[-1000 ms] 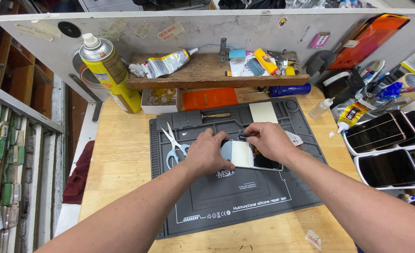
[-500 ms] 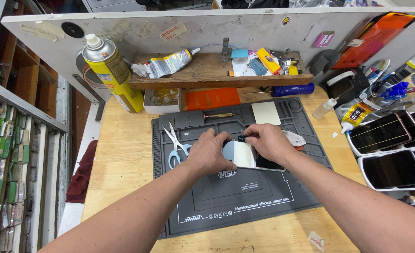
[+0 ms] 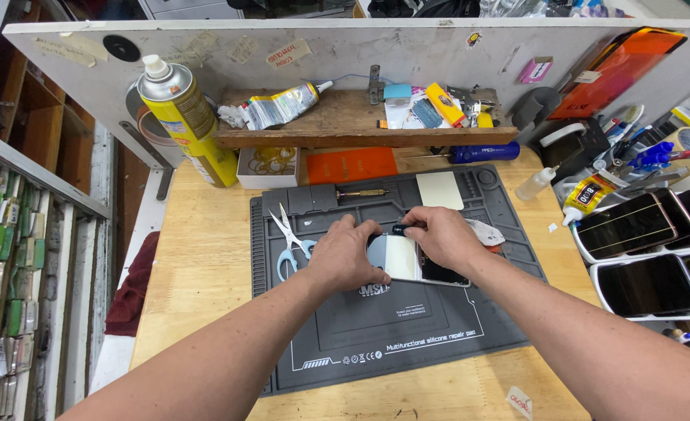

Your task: The person applies adhesive to the back of a smartphone and carefully aligns and presses a white rectangular component onto the internal surface. The person repeatedly wipes the component and surrounding area with a cloth while working on the device.

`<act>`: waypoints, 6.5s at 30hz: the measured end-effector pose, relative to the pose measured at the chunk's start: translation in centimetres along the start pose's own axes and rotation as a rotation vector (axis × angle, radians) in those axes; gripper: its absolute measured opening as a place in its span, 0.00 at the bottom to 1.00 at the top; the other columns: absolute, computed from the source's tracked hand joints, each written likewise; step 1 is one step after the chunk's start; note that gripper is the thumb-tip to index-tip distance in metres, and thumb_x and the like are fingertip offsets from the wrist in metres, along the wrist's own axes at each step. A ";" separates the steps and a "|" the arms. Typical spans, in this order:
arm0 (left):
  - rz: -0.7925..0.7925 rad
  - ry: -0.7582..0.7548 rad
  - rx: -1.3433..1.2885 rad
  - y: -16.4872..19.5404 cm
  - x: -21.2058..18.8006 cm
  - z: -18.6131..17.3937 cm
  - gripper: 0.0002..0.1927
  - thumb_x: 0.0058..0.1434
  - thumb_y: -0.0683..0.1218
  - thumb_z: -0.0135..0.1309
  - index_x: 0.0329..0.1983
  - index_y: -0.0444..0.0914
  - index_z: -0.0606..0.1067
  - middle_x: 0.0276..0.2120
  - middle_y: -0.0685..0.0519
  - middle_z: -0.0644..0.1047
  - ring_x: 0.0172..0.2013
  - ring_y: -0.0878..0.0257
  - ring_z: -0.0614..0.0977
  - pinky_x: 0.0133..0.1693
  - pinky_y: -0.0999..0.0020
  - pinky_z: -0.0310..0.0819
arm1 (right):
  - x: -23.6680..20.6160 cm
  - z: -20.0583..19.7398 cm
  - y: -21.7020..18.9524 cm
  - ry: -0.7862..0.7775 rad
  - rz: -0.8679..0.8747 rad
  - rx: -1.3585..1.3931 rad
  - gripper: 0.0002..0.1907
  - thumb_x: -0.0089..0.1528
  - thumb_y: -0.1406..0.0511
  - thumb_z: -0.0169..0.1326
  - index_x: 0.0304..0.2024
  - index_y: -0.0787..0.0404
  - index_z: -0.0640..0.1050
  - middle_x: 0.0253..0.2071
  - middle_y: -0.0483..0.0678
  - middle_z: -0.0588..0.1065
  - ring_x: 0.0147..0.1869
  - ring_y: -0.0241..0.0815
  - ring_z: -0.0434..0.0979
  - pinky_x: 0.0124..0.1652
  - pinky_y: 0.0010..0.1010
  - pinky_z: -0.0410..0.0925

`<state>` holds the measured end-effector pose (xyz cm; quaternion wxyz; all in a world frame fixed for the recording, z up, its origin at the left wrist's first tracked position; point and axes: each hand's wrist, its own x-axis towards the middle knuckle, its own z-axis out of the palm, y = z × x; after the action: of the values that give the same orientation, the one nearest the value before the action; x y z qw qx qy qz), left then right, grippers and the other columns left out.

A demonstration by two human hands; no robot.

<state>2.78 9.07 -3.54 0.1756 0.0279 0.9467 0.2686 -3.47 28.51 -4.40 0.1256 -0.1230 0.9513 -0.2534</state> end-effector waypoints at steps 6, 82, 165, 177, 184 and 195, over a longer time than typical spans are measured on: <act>0.008 0.015 0.006 0.3 0.0 0.1 0.46 0.39 0.59 0.76 0.64 0.51 0.72 0.52 0.50 0.71 0.61 0.53 0.71 0.59 0.57 0.70 | -0.5 -0.3 0.0 0.010 -0.026 -0.077 0.13 0.60 0.61 0.60 0.46 0.54 0.83 0.37 0.51 0.83 0.40 0.47 0.83 0.43 0.38 0.73; 0.084 -0.058 0.061 1.3 1.8 -1.3 0.49 0.38 0.58 0.76 0.64 0.43 0.69 0.58 0.48 0.68 0.66 0.52 0.66 0.62 0.56 0.68 | 2.2 -0.7 0.0 -0.059 -0.039 -0.188 0.12 0.59 0.58 0.59 0.42 0.56 0.83 0.39 0.51 0.82 0.46 0.52 0.82 0.48 0.42 0.72; 0.034 -0.063 0.075 2.2 1.0 -0.2 0.47 0.39 0.59 0.76 0.63 0.46 0.70 0.58 0.52 0.68 0.65 0.56 0.66 0.63 0.58 0.68 | 6.3 -1.7 3.3 -0.303 0.251 0.087 0.10 0.50 0.64 0.73 0.32 0.60 0.87 0.27 0.46 0.80 0.31 0.38 0.75 0.33 0.33 0.68; 0.060 -0.039 0.073 2.2 0.9 0.1 0.46 0.39 0.58 0.76 0.62 0.46 0.72 0.58 0.51 0.68 0.65 0.55 0.66 0.62 0.58 0.69 | 4.7 -2.1 1.5 -0.244 0.161 -0.183 0.11 0.51 0.60 0.70 0.32 0.59 0.86 0.32 0.49 0.83 0.39 0.41 0.82 0.42 0.33 0.73; 0.141 0.030 -0.001 0.8 1.0 0.6 0.51 0.37 0.56 0.78 0.63 0.35 0.69 0.56 0.47 0.69 0.63 0.51 0.68 0.62 0.60 0.67 | 0.8 -2.5 1.2 -0.177 0.008 -0.088 0.11 0.58 0.59 0.62 0.37 0.59 0.82 0.32 0.50 0.83 0.37 0.45 0.85 0.42 0.36 0.74; 0.128 0.054 -0.034 0.6 1.0 0.9 0.43 0.38 0.52 0.76 0.57 0.32 0.74 0.52 0.46 0.72 0.59 0.51 0.72 0.62 0.63 0.68 | -1.2 0.1 1.8 0.172 -0.209 -0.167 0.10 0.58 0.59 0.60 0.37 0.57 0.83 0.37 0.48 0.80 0.46 0.51 0.78 0.46 0.42 0.70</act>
<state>2.12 10.24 -4.29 0.1330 0.0783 0.9427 0.2957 -2.64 30.32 -5.18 0.0057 -0.2090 0.9583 -0.1948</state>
